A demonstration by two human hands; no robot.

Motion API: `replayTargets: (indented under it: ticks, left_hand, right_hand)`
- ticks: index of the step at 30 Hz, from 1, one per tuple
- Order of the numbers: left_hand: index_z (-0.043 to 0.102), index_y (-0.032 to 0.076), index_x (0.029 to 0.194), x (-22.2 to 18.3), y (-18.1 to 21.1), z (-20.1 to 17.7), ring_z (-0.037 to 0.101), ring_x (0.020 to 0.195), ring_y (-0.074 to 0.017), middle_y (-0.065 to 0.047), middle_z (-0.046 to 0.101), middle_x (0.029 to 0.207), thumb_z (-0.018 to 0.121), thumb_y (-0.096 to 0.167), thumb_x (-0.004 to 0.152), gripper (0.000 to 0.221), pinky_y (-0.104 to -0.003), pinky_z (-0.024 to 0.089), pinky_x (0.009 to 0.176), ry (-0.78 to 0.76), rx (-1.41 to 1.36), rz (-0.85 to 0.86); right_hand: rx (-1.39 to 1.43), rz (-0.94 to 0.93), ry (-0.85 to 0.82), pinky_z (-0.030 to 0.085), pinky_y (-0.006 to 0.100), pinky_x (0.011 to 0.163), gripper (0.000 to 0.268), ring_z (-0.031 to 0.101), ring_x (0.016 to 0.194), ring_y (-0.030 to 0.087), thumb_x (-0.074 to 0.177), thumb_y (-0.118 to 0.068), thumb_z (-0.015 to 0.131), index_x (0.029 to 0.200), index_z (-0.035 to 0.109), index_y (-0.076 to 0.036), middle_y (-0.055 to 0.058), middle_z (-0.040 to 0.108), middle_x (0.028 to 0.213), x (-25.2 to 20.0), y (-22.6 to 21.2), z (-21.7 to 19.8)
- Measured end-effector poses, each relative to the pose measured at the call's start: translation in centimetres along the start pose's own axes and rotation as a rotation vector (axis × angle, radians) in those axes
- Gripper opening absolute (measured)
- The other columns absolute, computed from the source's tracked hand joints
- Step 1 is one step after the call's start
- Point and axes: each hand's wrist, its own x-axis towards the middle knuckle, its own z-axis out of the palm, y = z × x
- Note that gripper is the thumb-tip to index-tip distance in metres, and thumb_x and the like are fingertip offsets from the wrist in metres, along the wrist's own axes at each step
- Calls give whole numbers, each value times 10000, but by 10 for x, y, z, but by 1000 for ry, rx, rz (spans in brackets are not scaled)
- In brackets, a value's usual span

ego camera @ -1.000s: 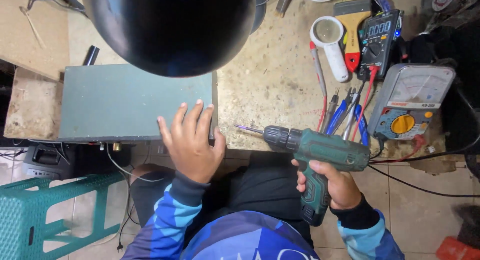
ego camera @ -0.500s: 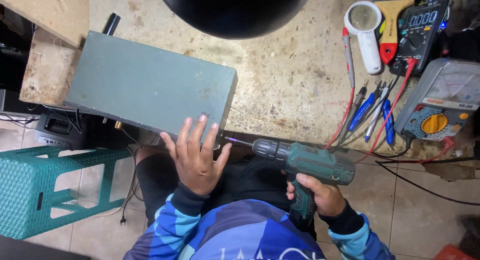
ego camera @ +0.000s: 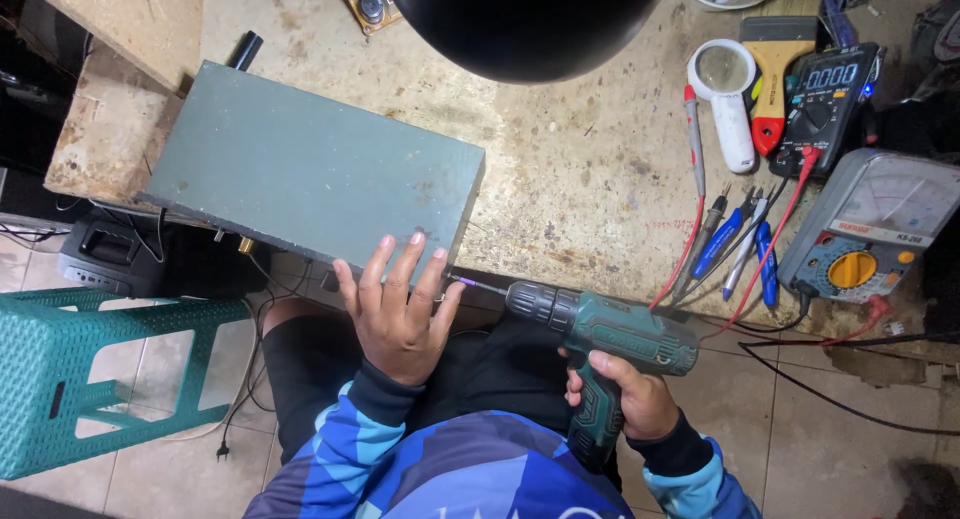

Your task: The person uses a power drill to remove screws from an amplifier's metal casing and then lifts the cover to expose the internal components.

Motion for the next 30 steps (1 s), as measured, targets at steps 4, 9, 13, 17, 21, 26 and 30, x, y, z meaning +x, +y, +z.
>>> replayTargets:
  ticks: [4, 9, 13, 17, 21, 26, 30]
  left_hand:
    - [691, 172, 1276, 1, 0, 0, 592, 1309, -350, -92, 707, 1332, 959, 284, 863, 505, -681, 201, 1211, 8, 5, 8]
    - [704, 170, 1274, 0, -1, 0, 597, 1301, -350, -88, 708, 1331, 973, 287, 854, 512, -681, 209, 1208, 13, 6, 17]
    - [714, 177, 1270, -1, -1, 0, 594, 1309, -340, -76, 710, 1337, 931, 273, 893, 446, -658, 214, 1212, 9, 3, 19]
    - [716, 168, 1273, -1, 0, 0, 605, 1296, -349, -82, 718, 1323, 890, 248, 919, 402, -633, 285, 1185, 28, 2, 40]
    - [723, 209, 1258, 7, 2, -5, 648, 1224, -354, -113, 714, 1293, 778, 210, 961, 302, -566, 449, 1086, 49, 40, 91]
    - [782, 242, 1050, 24, 15, -11, 647, 1162, -359, -99, 688, 1244, 754, 164, 964, 120, -591, 473, 1017, 71, 117, 80]
    - [753, 245, 923, 30, 21, -14, 645, 1183, -357, -85, 695, 1295, 721, 153, 1007, 129, -601, 457, 1030, 31, 205, 95]
  right_hand:
    - [25, -28, -30, 580, 433, 602, 491, 632, 662, 322, 917, -212, 614, 1194, 636, 192, 252, 630, 757, 1, -1, 1]
    - [-64, -31, 29, 587, 457, 591, 496, 628, 570, 365, 907, -217, 592, 1155, 672, 204, 267, 644, 718, 1, -7, 9]
    - [29, 91, -28, 551, 450, 688, 537, 621, 664, 323, 948, -276, 558, 1221, 637, 180, 221, 633, 803, 13, 11, -18]
    - [110, 126, -101, 541, 432, 670, 418, 626, 640, 301, 946, -284, 581, 1084, 634, 107, 193, 628, 773, 18, 11, -20]
    - [115, 118, -140, 540, 417, 664, 405, 625, 629, 286, 944, -307, 592, 1051, 644, 80, 176, 630, 758, 17, 8, -16]
    - [120, 132, -114, 536, 418, 662, 418, 621, 632, 289, 936, -304, 590, 1065, 635, 92, 186, 628, 765, 16, 9, -19]
    - [135, 168, -85, 532, 425, 675, 419, 615, 645, 291, 943, -294, 566, 1086, 629, 95, 185, 627, 775, 16, 11, -24]
